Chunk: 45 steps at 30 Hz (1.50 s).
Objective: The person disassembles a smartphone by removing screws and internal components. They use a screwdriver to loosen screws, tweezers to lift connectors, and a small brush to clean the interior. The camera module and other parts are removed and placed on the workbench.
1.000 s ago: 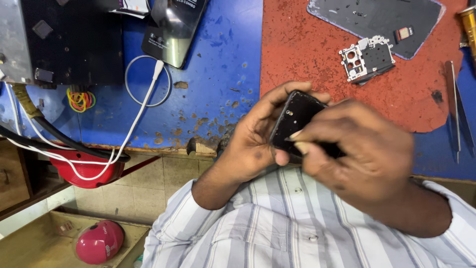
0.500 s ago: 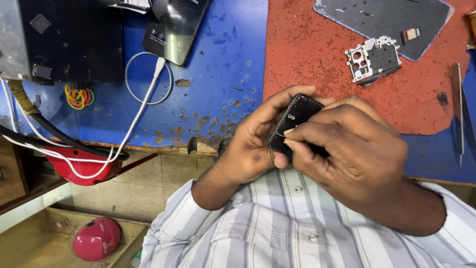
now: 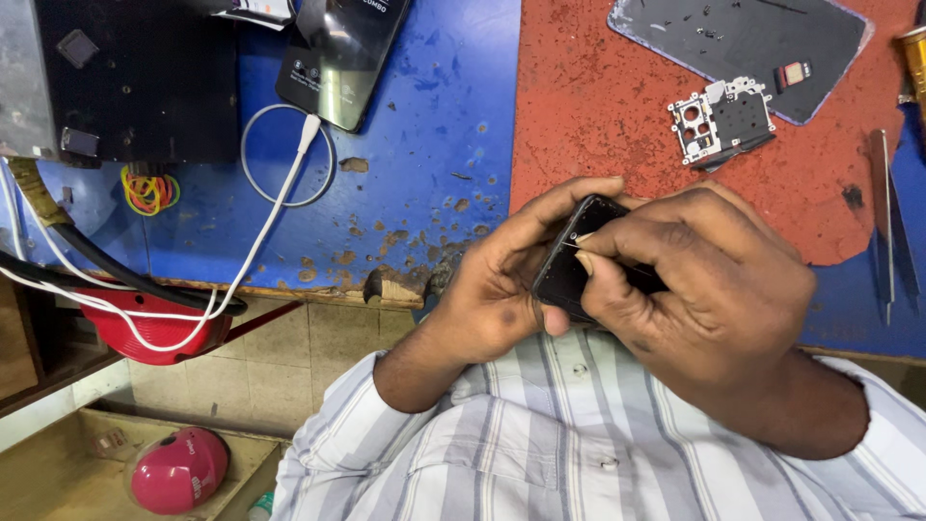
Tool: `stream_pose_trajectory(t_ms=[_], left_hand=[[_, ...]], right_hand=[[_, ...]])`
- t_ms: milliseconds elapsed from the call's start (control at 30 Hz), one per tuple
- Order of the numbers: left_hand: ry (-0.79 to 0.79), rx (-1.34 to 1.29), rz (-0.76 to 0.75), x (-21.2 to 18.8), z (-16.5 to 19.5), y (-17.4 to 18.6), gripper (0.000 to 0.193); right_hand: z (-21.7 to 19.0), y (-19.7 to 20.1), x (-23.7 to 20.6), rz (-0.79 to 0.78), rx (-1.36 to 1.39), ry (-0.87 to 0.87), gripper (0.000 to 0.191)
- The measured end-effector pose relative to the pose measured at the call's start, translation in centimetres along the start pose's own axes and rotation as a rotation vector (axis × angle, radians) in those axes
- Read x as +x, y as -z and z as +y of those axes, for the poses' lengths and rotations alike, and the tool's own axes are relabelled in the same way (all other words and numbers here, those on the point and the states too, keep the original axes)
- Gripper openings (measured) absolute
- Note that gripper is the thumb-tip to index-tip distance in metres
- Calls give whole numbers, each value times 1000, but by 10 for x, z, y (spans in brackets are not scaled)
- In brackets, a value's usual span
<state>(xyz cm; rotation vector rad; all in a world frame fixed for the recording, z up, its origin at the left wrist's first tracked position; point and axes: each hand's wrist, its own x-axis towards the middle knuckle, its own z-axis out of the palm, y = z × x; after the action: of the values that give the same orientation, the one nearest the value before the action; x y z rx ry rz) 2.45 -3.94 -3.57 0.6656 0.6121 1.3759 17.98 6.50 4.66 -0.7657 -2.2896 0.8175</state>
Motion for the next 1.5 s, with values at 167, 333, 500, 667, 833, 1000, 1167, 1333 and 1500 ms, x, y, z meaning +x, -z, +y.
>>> stream_pose_trajectory(t_ms=[167,333,500,667,833,1000,1167,1333,1500], left_hand=[[5,-21,-11,1,4,-2,92],[43,-28,17,2,7,-4,91],[-14,50,17,1,7,-6,79],[52,5,55,-1,8,-5,78],[100,18,81,-4,7,-5,79],[26,17,62,-3,5,-3,77],[3,53,66,-3,1,-2,78],[8,17,54,-3,1,0,97],[13,19,62,-4,2,0,100]], right_hand=[[0,-1,-2,-23,78,82,16],[0,-4,-6,-9,72,77,19],[5,-1,-6,47,-21,28,20],[8,-2,-6,57,-39,27,19],[11,-3,-7,42,-5,78,20],[12,-4,-7,61,-38,55,21],[11,-6,-7,98,5,5,20],[13,-3,-7,90,39,-10,17],[13,-5,-4,99,14,21,18]])
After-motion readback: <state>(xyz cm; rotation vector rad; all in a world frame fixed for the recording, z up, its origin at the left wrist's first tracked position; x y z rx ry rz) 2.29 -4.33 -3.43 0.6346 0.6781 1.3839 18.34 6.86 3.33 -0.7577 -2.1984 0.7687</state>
